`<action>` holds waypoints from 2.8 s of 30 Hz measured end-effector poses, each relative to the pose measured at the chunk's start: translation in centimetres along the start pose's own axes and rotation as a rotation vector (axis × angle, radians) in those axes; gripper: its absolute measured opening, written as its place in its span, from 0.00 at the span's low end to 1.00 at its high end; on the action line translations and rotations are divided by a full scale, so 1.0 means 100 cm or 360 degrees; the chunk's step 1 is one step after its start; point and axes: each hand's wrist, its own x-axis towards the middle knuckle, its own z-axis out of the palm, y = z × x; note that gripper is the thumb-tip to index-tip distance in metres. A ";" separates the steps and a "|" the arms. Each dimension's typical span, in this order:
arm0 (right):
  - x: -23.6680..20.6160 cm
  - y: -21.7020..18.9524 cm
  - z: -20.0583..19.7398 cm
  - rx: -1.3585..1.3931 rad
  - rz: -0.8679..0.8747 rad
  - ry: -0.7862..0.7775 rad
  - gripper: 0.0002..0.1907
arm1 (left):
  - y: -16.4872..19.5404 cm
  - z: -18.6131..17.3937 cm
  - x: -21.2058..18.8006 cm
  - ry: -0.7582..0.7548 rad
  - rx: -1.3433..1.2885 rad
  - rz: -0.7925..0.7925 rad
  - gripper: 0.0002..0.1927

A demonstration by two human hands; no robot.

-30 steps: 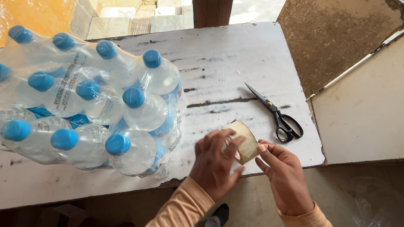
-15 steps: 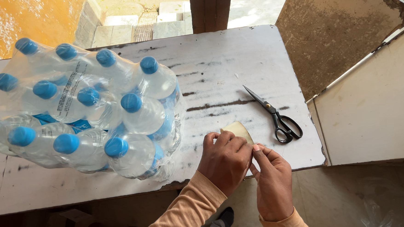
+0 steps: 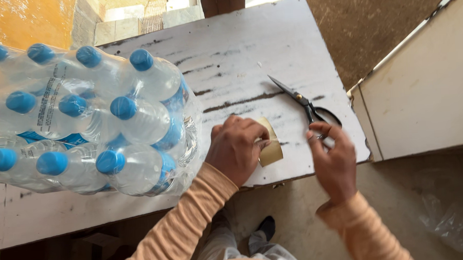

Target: The person wraps clear adhesive tape around a shrink-wrapped pack of water bottles on a table, pulling tape from the roll, pressing it across the pack, and cutting it with scissors. They reposition the pack and add another strip of tape to secure the wrapping.

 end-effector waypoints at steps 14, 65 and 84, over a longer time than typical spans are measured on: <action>0.076 0.061 -0.007 -0.1277 -0.0279 -0.0529 0.20 | -0.015 -0.011 0.026 -0.0294 0.0025 -0.0080 0.06; 0.043 -0.048 -0.092 -0.0896 -0.0465 -0.1055 0.37 | -0.029 0.007 0.077 -0.0616 0.0160 -0.0018 0.15; 0.039 -0.043 -0.092 -0.0857 -0.0343 -0.1042 0.26 | -0.032 0.008 0.070 -0.0679 0.0134 -0.0143 0.29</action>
